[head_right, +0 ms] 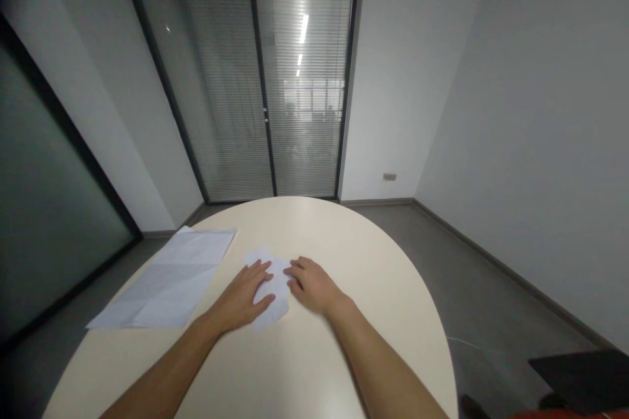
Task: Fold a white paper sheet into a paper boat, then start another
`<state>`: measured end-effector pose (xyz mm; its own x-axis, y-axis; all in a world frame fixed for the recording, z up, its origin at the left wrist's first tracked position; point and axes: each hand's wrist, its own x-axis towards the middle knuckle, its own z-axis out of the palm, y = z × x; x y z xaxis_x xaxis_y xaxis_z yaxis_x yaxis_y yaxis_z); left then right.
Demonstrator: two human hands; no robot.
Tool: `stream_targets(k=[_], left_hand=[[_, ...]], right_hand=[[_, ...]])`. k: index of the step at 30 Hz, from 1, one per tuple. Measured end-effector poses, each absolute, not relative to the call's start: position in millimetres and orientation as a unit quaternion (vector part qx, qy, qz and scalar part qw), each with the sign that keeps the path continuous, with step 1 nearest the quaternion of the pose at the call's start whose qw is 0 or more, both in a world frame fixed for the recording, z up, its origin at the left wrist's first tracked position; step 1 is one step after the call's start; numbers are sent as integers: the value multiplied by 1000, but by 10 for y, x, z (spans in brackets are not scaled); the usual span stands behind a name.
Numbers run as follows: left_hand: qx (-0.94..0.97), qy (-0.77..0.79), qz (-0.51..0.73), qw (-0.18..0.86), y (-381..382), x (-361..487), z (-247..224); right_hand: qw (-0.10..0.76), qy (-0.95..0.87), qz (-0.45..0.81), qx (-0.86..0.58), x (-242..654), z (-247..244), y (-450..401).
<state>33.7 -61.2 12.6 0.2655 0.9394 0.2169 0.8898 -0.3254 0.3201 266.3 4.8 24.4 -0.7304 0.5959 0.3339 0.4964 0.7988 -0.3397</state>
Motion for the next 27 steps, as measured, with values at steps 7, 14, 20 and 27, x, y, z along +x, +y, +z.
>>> stream_targets(k=[7,14,20,27], left_hand=[[803,558,206,30,-618,348,222],[812,540,222,31,-638,335,175],[815,543,199,41,-645,338,163],[815,540,207,39,-687,377,250]], right_hand=[[230,-916,143,-296,2679,235,62],[272,-900,168,-295,2726,215,139],[283,-898,156,-298,2697,266,101],[295,-895,147,-299,2663,295,111]])
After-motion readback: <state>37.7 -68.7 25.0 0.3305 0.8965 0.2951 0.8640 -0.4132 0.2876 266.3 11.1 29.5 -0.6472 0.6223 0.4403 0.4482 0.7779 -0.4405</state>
